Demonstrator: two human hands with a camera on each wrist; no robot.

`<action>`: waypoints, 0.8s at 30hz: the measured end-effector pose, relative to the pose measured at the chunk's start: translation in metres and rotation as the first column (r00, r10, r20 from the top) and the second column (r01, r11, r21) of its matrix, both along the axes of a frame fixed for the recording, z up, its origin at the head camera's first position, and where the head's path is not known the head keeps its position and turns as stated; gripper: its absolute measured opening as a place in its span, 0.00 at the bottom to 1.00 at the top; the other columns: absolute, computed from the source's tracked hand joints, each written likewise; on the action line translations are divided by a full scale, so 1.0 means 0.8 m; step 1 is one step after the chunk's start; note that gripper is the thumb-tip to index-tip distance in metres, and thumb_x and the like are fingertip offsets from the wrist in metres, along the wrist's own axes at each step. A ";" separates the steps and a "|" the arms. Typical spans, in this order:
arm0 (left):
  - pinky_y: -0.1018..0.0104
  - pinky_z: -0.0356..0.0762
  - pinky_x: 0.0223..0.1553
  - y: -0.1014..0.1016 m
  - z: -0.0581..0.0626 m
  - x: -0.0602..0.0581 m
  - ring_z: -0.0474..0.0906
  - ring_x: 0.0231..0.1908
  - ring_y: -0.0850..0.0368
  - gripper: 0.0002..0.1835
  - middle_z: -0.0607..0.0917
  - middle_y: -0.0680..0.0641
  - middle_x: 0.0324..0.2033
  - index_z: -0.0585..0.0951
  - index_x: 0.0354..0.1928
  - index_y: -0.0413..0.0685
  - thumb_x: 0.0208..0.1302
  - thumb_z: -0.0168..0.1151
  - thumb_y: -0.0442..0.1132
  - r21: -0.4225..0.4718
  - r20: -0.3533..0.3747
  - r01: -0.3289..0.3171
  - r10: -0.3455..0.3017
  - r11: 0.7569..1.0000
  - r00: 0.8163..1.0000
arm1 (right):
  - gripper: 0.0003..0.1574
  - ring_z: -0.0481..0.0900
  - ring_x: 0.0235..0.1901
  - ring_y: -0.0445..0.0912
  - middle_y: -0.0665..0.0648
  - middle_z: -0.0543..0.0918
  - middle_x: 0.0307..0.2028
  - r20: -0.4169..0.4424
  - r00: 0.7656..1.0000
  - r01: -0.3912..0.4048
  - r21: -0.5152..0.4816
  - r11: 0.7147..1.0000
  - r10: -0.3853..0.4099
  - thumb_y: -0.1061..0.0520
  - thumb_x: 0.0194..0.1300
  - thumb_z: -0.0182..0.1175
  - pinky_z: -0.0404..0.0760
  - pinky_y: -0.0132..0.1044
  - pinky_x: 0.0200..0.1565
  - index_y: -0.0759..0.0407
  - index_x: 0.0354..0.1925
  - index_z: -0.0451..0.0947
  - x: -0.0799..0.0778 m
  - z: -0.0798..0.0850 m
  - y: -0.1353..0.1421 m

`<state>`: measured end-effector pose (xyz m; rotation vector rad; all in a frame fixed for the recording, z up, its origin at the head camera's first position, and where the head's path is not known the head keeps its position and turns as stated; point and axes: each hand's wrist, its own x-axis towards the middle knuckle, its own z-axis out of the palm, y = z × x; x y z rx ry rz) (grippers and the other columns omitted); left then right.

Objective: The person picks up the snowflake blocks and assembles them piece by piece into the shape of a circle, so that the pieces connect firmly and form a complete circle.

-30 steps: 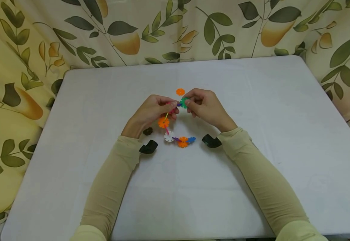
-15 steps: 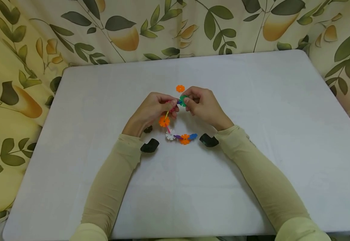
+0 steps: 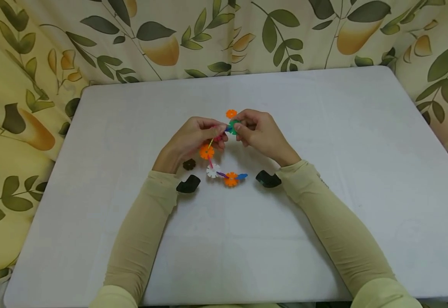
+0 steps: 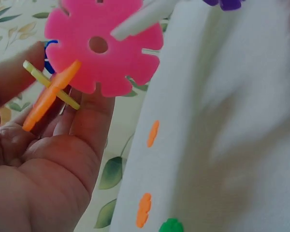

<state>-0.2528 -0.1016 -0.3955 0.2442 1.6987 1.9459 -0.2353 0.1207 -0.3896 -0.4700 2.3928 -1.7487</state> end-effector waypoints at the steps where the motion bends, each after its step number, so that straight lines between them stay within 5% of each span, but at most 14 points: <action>1: 0.64 0.88 0.38 -0.001 0.000 0.000 0.85 0.27 0.53 0.14 0.87 0.42 0.31 0.82 0.55 0.23 0.81 0.59 0.31 0.013 0.004 0.009 -0.009 1.000 1.000 | 0.08 0.76 0.23 0.49 0.64 0.82 0.28 0.005 1.000 -0.005 -0.007 1.000 0.005 0.64 0.79 0.60 0.79 0.33 0.29 0.70 0.48 0.82 0.000 0.000 0.000; 7: 0.60 0.89 0.38 -0.002 0.001 0.000 0.86 0.27 0.51 0.13 0.89 0.38 0.35 0.84 0.54 0.29 0.81 0.60 0.34 0.004 0.005 0.053 -0.053 0.999 0.999 | 0.10 0.76 0.23 0.49 0.68 0.82 0.29 0.034 0.999 -0.034 -0.012 0.999 0.035 0.64 0.78 0.61 0.78 0.34 0.29 0.68 0.52 0.83 0.000 0.000 0.000; 15: 0.57 0.90 0.39 -0.004 0.003 0.000 0.88 0.30 0.47 0.12 0.88 0.34 0.40 0.84 0.53 0.34 0.81 0.62 0.37 -0.079 -0.013 0.043 -0.044 0.996 0.999 | 0.08 0.76 0.22 0.49 0.62 0.85 0.29 0.088 0.996 -0.028 -0.035 0.999 0.031 0.62 0.78 0.63 0.76 0.32 0.26 0.66 0.47 0.74 -0.002 -0.001 0.002; 24: 0.54 0.90 0.43 -0.015 0.000 -0.005 0.89 0.36 0.39 0.07 0.89 0.33 0.42 0.84 0.49 0.39 0.78 0.66 0.36 -0.140 -0.034 -0.005 0.000 0.990 0.999 | 0.07 0.81 0.28 0.64 0.73 0.85 0.36 0.059 0.998 -0.001 0.013 1.000 0.000 0.61 0.79 0.63 0.80 0.34 0.28 0.66 0.46 0.78 -0.007 -0.003 0.007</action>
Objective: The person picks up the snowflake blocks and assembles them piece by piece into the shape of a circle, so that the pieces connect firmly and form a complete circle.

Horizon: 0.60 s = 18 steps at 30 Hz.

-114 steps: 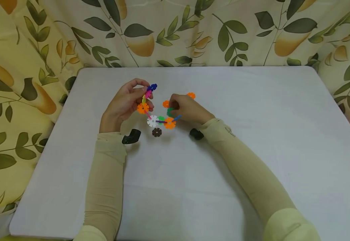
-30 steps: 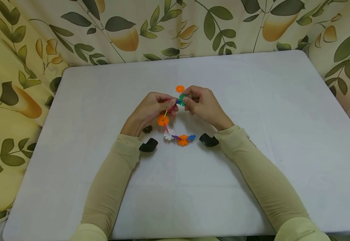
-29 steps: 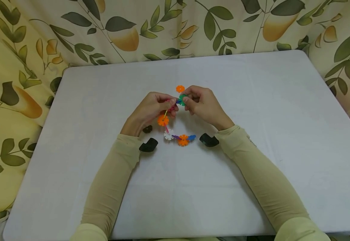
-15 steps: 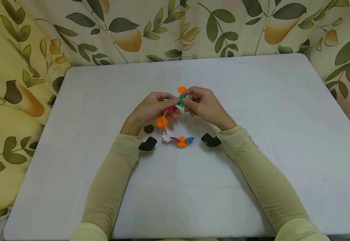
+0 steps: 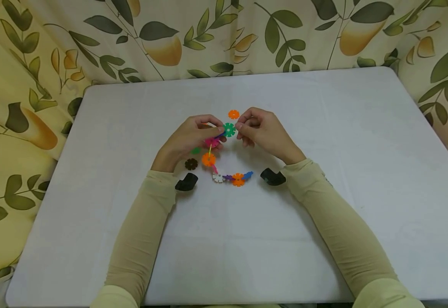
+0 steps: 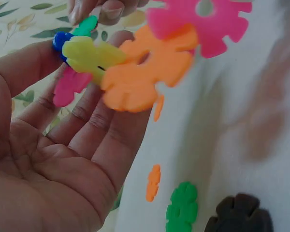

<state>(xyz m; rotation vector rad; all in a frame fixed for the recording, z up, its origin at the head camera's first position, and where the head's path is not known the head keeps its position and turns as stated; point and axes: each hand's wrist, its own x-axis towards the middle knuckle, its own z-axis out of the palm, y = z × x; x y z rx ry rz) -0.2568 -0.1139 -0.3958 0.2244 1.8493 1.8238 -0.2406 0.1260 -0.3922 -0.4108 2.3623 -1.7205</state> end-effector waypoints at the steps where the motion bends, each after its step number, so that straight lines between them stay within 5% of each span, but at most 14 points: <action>1: 0.55 0.89 0.44 -0.002 -0.001 -0.001 0.89 0.37 0.38 0.06 0.89 0.33 0.42 0.84 0.49 0.40 0.77 0.66 0.36 -0.004 -0.001 -0.003 0.003 1.000 1.000 | 0.07 0.81 0.30 0.65 0.74 0.85 0.37 -0.003 1.000 0.014 0.005 1.000 -0.014 0.61 0.79 0.63 0.80 0.34 0.28 0.66 0.46 0.78 -0.001 0.000 0.002; 11: 0.62 0.84 0.48 -0.022 -0.003 -0.007 0.88 0.41 0.48 0.04 0.91 0.41 0.39 0.84 0.42 0.42 0.77 0.67 0.36 -0.068 -0.050 -0.018 0.015 0.998 0.999 | 0.08 0.83 0.37 0.62 0.65 0.87 0.39 -0.035 0.994 0.105 0.052 0.993 -0.103 0.62 0.79 0.60 0.82 0.33 0.34 0.68 0.48 0.82 -0.016 -0.001 0.019; 18: 0.60 0.77 0.49 -0.034 -0.002 -0.008 0.84 0.42 0.49 0.05 0.92 0.43 0.39 0.84 0.45 0.42 0.76 0.67 0.37 -0.153 -0.070 -0.033 0.022 0.988 0.997 | 0.12 0.82 0.43 0.61 0.64 0.86 0.42 -0.049 0.994 0.103 0.176 0.979 -0.096 0.60 0.79 0.60 0.81 0.34 0.40 0.70 0.51 0.83 -0.049 0.001 0.025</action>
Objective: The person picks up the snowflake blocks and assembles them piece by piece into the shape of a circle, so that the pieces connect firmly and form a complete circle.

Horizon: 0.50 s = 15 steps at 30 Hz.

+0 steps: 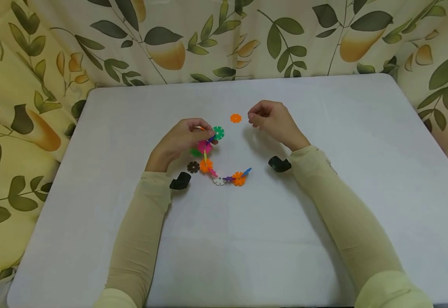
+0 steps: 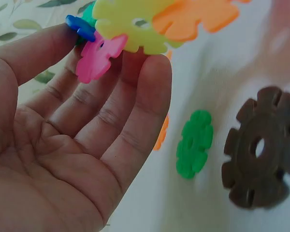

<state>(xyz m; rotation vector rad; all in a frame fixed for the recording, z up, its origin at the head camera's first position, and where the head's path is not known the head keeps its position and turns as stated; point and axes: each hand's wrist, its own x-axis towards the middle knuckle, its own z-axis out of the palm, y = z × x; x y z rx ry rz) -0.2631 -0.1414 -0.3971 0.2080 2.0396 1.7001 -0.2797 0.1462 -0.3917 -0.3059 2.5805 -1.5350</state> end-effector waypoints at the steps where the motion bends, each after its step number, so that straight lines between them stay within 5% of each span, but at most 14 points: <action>1: 0.59 0.77 0.49 -0.002 0.000 0.000 0.84 0.42 0.49 0.05 0.92 0.43 0.40 0.84 0.45 0.42 0.77 0.67 0.38 -0.011 0.000 0.004 -0.004 1.000 1.000 | 0.12 0.82 0.43 0.60 0.64 0.86 0.43 0.009 1.000 0.002 0.024 1.000 -0.002 0.60 0.79 0.61 0.81 0.34 0.41 0.69 0.51 0.83 -0.006 0.000 0.001; 10: 0.57 0.76 0.48 -0.012 -0.004 -0.003 0.83 0.39 0.50 0.08 0.92 0.44 0.43 0.85 0.48 0.44 0.77 0.68 0.42 -0.054 0.008 0.019 -0.019 0.998 1.000 | 0.17 0.76 0.52 0.56 0.65 0.84 0.53 0.115 0.991 -0.091 0.256 0.962 0.064 0.57 0.79 0.60 0.75 0.45 0.58 0.67 0.57 0.83 -0.060 -0.018 -0.008; 15: 0.58 0.79 0.45 -0.016 -0.004 -0.005 0.83 0.37 0.50 0.09 0.92 0.44 0.43 0.85 0.50 0.45 0.77 0.67 0.42 -0.064 0.018 0.018 -0.017 0.998 1.000 | 0.19 0.74 0.51 0.58 0.66 0.82 0.52 0.127 0.985 -0.157 0.335 0.929 0.120 0.56 0.77 0.62 0.74 0.47 0.56 0.67 0.58 0.81 -0.078 -0.028 -0.024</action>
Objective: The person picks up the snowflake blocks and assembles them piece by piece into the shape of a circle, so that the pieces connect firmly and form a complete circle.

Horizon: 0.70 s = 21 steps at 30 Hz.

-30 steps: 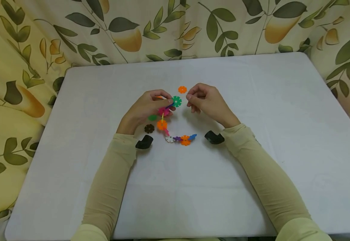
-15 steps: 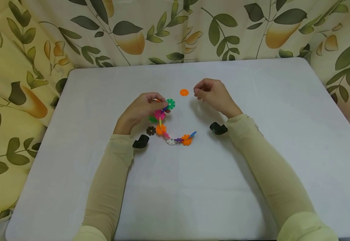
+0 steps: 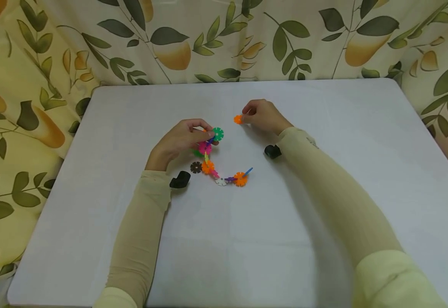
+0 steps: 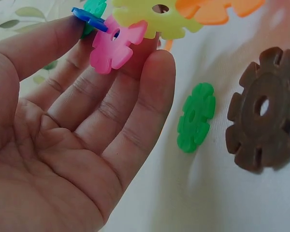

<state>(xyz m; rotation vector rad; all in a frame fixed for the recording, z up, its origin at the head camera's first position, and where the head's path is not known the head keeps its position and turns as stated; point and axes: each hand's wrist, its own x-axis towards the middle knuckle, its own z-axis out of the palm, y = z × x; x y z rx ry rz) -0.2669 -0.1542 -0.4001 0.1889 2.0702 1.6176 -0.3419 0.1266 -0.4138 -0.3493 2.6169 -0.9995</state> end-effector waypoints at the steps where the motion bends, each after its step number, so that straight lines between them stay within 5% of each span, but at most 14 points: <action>1: 0.58 0.79 0.45 0.000 0.000 0.000 0.82 0.36 0.50 0.09 0.92 0.44 0.43 0.85 0.51 0.45 0.77 0.67 0.42 0.000 -0.001 0.000 0.000 1.000 1.000 | 0.19 0.74 0.51 0.58 0.66 0.81 0.52 -0.007 1.000 -0.012 0.013 1.000 0.012 0.57 0.77 0.63 0.74 0.47 0.56 0.68 0.58 0.80 -0.001 -0.001 -0.003; 8: 0.61 0.80 0.42 0.000 -0.003 -0.001 0.82 0.35 0.51 0.10 0.92 0.43 0.43 0.85 0.52 0.44 0.77 0.67 0.41 0.017 -0.003 0.003 -0.003 1.000 1.000 | 0.18 0.72 0.50 0.59 0.67 0.78 0.50 -0.007 0.999 -0.039 0.089 0.995 0.040 0.59 0.75 0.64 0.74 0.47 0.56 0.71 0.55 0.75 -0.001 -0.001 -0.014; 21: 0.62 0.81 0.36 0.004 -0.008 -0.001 0.79 0.29 0.55 0.09 0.91 0.42 0.38 0.85 0.48 0.42 0.76 0.67 0.40 0.003 -0.010 0.007 -0.007 1.000 1.000 | 0.19 0.70 0.52 0.59 0.68 0.75 0.51 0.005 0.998 -0.062 0.079 0.995 0.062 0.63 0.74 0.62 0.72 0.47 0.57 0.72 0.58 0.71 -0.001 -0.003 -0.013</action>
